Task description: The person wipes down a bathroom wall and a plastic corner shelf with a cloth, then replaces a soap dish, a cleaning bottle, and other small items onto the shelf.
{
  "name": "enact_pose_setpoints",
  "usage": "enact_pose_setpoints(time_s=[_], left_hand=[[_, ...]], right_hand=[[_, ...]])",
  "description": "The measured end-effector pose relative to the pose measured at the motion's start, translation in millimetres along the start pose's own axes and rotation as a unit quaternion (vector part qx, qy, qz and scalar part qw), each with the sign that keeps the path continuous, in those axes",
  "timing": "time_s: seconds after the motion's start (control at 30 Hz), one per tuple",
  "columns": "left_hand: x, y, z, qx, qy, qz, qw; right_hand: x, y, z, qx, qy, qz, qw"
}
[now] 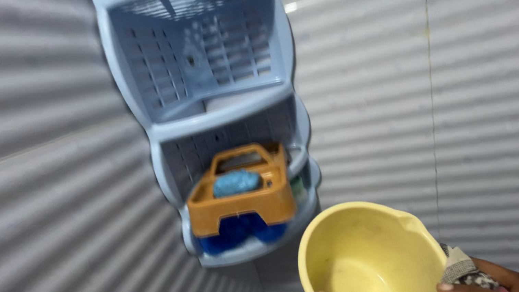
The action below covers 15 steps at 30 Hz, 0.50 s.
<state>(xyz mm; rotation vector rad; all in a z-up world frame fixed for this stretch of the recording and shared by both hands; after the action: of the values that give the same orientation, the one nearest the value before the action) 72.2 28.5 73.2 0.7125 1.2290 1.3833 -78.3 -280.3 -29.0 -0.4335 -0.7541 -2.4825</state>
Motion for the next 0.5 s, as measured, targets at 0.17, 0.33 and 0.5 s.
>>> enact_pose_setpoints(time_s=[0.17, 0.33, 0.5], left_hand=[[5, -32, -40, 0.008, -0.012, 0.064, 0.998], [-11, -82, -99, 0.052, -0.002, 0.11, 0.993], [-21, -117, -175, 0.079, 0.024, 0.16, 0.984]], right_hand=[[-6, -40, -28, 0.048, -0.058, 0.011, 0.997], [-2, -69, -63, 0.089, -0.098, 0.042, 0.99], [29, -119, -108, 0.126, -0.089, 0.034, 0.988]])
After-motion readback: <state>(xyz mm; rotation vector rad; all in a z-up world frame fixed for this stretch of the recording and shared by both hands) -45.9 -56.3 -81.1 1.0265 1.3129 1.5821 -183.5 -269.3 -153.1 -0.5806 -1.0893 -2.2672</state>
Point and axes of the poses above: each hand's wrist, its own y-axis towards the middle knuckle, its own x-axis out of the back of the hand, z = x × y, the point moved 6 cm from there along y, towards the middle knuckle, and after that the axes turned 10 degrees about y, right-handed, at the moved point
